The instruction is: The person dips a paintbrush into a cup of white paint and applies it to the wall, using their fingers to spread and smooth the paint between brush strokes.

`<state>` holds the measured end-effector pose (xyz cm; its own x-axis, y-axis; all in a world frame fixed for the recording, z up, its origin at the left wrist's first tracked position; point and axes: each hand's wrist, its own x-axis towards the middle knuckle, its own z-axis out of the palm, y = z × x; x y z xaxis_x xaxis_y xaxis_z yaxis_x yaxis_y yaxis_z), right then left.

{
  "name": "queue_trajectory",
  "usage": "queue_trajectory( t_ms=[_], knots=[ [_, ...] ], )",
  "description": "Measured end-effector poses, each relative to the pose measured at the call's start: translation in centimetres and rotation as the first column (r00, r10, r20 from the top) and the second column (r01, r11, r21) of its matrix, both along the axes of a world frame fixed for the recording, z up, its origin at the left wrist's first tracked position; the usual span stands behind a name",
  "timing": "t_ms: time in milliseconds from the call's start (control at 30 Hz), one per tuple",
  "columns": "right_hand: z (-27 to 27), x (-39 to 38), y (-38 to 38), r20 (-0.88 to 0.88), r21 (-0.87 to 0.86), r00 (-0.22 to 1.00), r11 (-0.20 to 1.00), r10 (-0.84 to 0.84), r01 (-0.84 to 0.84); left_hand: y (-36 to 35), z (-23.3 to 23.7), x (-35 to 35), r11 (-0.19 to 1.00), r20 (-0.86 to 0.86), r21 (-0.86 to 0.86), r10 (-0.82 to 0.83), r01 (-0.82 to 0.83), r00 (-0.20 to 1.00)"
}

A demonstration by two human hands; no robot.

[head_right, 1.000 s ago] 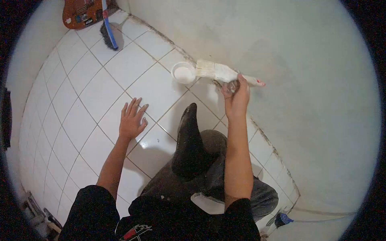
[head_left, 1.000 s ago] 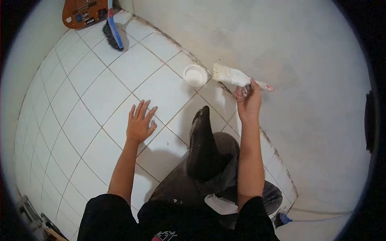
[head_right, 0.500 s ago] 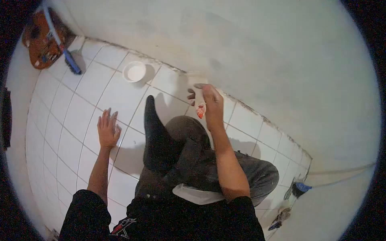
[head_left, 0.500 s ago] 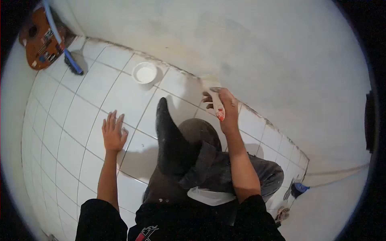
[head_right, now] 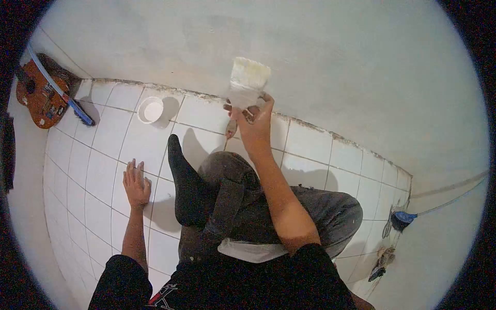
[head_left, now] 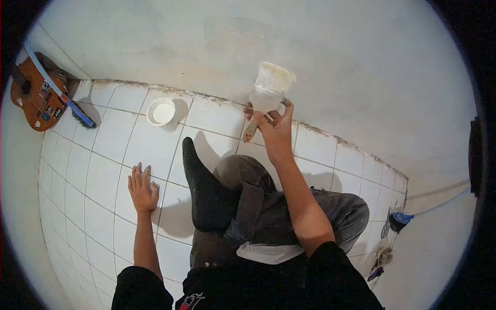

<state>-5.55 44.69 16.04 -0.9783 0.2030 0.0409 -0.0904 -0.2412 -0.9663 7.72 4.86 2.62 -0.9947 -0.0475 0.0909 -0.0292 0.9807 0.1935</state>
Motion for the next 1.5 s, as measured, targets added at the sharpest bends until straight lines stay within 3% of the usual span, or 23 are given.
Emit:
queue_trajectory(
  t_ms=[67,133,200,333,400,467,533,767,833,967,1033,1367,1500],
  knots=[
    [-0.8,-0.6,1.0,0.079,0.2,0.996,0.978,0.051,-0.066,-0.2,-0.4,0.1,0.999,-0.042,-0.018,-0.031,0.031,0.999],
    [-1.3,-0.6,1.2,0.102,0.153,0.992,0.984,0.073,-0.088,-0.2,-0.3,0.1,1.0,-0.041,-0.011,-0.03,0.029,0.999],
    [-1.8,-0.7,1.4,0.275,0.143,0.961,0.988,0.012,-0.053,-0.1,-0.3,0.0,1.0,-0.043,-0.005,-0.027,0.027,0.999],
    [-3.3,-1.9,2.5,0.293,0.105,0.956,0.995,-0.032,0.001,-0.2,-0.5,0.1,1.0,-0.061,0.0,-0.021,0.021,0.998],
    [-4.5,-2.3,2.8,0.233,-0.09,0.971,0.992,-0.06,0.083,-0.2,-0.5,0.1,1.0,-0.078,0.015,-0.019,0.02,0.997],
    [-5.1,-2.6,2.5,0.271,-0.103,0.96,0.99,-0.07,0.101,-0.1,-0.4,0.0,1.0,-0.061,0.001,-0.004,0.004,0.998],
    [-6.1,-2.7,2.5,0.282,0.075,0.955,0.995,-0.091,0.073,0.2,0.1,0.0,1.0,-0.052,0.017,0.006,-0.005,0.999],
    [-6.2,-2.4,1.5,0.24,0.292,0.971,0.954,-0.009,-0.063,-0.1,-0.3,0.0,1.0,-0.089,0.029,0.0,0.002,0.996],
    [-7.6,-2.8,1.7,0.107,0.54,0.994,0.838,0.02,-0.075,-0.1,-0.3,0.0,0.999,-0.088,0.039,0.008,-0.004,0.996],
    [-7.6,-3.0,1.7,0.16,0.359,0.986,0.928,0.045,-0.1,-0.2,-0.4,0.0,0.999,-0.085,0.039,0.008,-0.004,0.996],
    [-7.3,-3.0,1.6,0.138,0.248,0.99,0.968,-0.004,-0.031,-0.1,-0.3,0.0,0.999,-0.077,0.034,0.016,-0.013,0.997],
    [-8.5,-4.7,3.3,0.297,0.197,0.952,0.98,-0.07,0.011,0.2,0.1,0.0,0.999,-0.051,0.027,0.018,-0.017,0.999],
    [-9.4,-4.4,3.4,0.412,0.274,0.902,0.962,-0.126,0.009,-0.2,-0.7,-0.1,1.0,-0.077,-0.004,0.01,-0.01,0.997]
  ],
)
